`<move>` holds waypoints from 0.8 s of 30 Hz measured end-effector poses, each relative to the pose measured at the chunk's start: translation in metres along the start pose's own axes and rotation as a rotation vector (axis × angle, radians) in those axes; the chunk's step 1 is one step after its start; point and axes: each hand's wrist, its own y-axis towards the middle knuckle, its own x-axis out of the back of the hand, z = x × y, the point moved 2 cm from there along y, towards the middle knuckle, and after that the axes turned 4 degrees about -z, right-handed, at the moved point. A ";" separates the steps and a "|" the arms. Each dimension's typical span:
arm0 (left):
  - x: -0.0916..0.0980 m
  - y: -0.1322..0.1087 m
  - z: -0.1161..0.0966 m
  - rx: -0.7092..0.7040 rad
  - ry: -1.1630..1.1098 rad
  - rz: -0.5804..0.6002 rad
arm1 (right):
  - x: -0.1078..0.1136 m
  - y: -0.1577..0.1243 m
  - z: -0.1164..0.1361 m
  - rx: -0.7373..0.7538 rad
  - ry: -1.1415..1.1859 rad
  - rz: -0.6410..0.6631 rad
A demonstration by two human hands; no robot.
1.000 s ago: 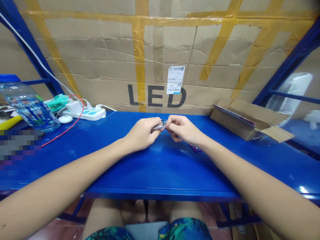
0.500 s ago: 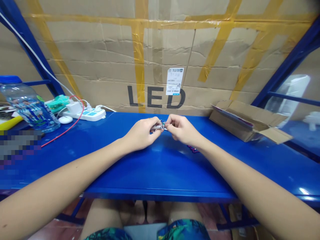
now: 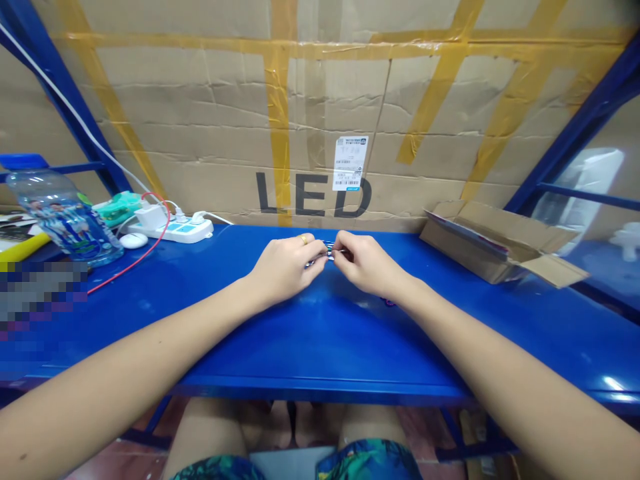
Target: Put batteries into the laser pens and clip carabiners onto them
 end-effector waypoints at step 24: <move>-0.003 0.002 0.017 0.060 -0.318 0.096 | -0.004 0.001 -0.010 -0.061 0.088 -0.092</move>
